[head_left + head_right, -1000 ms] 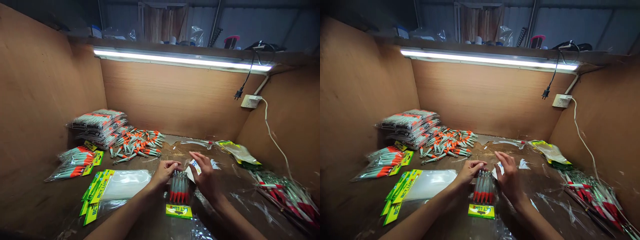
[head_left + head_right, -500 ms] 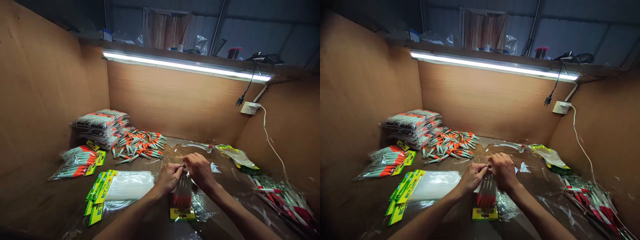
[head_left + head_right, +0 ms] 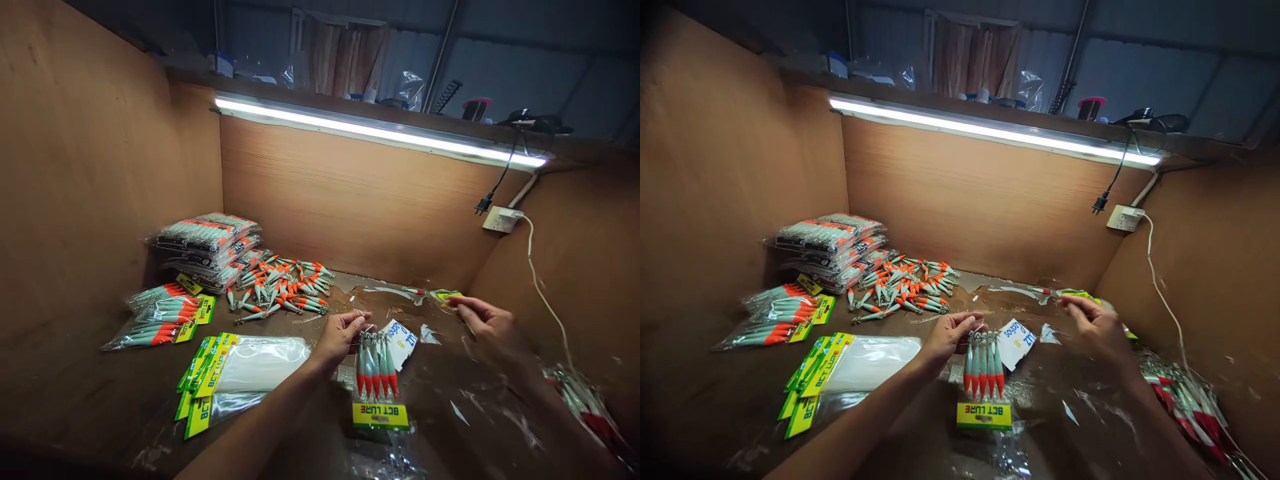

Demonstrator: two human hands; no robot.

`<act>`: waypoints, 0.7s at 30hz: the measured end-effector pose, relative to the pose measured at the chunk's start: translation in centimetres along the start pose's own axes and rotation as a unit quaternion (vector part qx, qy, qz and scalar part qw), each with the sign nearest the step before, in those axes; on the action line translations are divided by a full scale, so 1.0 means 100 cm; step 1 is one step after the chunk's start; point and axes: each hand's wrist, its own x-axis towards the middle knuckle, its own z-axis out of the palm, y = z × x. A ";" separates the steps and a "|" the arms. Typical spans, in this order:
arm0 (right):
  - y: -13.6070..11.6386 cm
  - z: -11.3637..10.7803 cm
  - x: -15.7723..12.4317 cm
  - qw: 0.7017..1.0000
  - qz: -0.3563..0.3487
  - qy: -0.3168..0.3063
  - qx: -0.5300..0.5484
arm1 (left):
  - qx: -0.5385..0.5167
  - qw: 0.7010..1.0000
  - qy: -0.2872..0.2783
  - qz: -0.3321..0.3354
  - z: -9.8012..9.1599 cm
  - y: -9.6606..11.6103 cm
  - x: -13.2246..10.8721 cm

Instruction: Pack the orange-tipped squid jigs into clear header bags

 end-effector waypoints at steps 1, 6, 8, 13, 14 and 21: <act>-0.006 0.013 -0.008 0.991 0.028 -0.098 0.087 | 0.007 1.000 -0.009 0.009 0.001 -0.002 0.000; -0.033 0.088 -0.046 0.885 0.141 -0.335 0.292 | 0.048 0.998 -0.034 0.020 -0.001 -0.007 0.001; -0.037 0.105 -0.053 0.870 0.136 -0.352 0.316 | 0.077 0.996 -0.034 0.004 -0.007 -0.004 0.001; -0.041 0.114 -0.058 0.848 0.155 -0.384 0.330 | 0.199 0.977 -0.065 -0.038 -0.026 0.012 -0.006; -0.041 0.115 -0.059 0.846 0.162 -0.390 0.326 | 0.217 0.973 -0.072 -0.040 -0.028 0.014 -0.007; -0.028 0.126 -0.063 0.854 0.150 -0.382 0.320 | 0.255 0.962 -0.080 -0.061 -0.038 0.002 -0.003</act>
